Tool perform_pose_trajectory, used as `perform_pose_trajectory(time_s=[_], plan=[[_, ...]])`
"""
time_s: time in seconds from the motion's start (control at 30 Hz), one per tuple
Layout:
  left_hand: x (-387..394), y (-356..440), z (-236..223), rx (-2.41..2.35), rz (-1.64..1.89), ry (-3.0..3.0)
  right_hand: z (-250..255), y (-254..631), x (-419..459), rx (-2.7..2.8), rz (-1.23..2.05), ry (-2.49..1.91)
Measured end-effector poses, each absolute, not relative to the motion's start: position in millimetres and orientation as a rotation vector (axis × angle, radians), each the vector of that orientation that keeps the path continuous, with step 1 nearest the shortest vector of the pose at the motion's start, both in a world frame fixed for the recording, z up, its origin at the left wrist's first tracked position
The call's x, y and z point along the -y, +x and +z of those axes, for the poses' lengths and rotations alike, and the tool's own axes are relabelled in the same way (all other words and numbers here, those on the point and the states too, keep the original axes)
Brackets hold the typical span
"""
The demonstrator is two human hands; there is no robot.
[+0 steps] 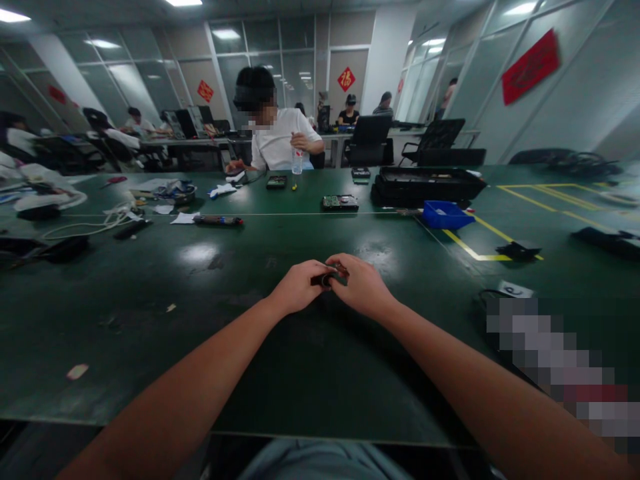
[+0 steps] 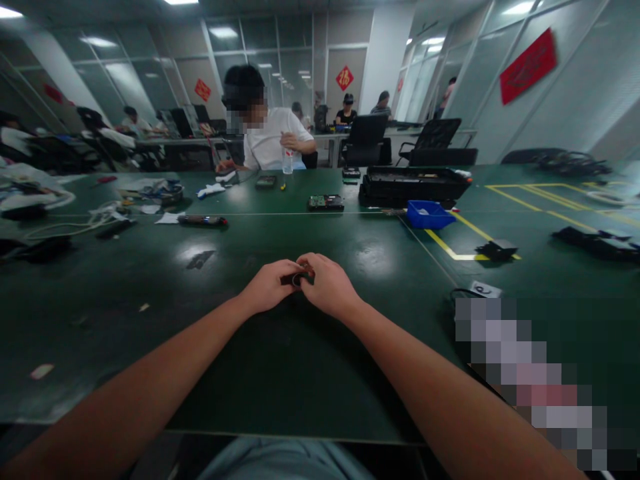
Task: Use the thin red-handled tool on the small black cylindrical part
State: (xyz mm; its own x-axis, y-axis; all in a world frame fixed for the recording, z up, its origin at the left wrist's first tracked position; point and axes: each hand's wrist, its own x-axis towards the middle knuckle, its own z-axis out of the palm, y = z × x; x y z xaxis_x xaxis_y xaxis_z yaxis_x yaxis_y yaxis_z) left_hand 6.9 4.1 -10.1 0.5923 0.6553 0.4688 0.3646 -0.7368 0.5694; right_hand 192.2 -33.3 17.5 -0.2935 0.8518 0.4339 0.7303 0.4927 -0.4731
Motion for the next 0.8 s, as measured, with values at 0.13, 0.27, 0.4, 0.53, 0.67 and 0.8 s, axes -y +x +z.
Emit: perform_pose_trajectory(time_s=[0.13,0.27,0.4,0.53,0.67,0.8], plan=[[-2.8,6.9,-8.1,-0.813,0.962,2.391,17.1,192.6,32.4,2.071,0.256,-1.330],[-2.8,6.9,-9.0,-0.788,0.954,2.407,14.8,192.3,31.1,2.066,0.246,-1.354],[-4.4,7.5,-11.6,-0.790,0.957,2.408,15.2,190.6,32.4,2.085,0.226,-1.333],[-5.2,8.3,-13.2,-0.818,0.960,2.402,16.9,190.7,34.1,2.085,0.208,-1.314],[-4.6,8.4,-12.1,-0.815,0.966,2.401,15.3,192.4,32.5,2.074,0.217,-1.331],[-4.0,8.5,-10.9,-0.797,0.952,2.422,12.5,192.2,30.0,2.066,0.210,-1.361]])
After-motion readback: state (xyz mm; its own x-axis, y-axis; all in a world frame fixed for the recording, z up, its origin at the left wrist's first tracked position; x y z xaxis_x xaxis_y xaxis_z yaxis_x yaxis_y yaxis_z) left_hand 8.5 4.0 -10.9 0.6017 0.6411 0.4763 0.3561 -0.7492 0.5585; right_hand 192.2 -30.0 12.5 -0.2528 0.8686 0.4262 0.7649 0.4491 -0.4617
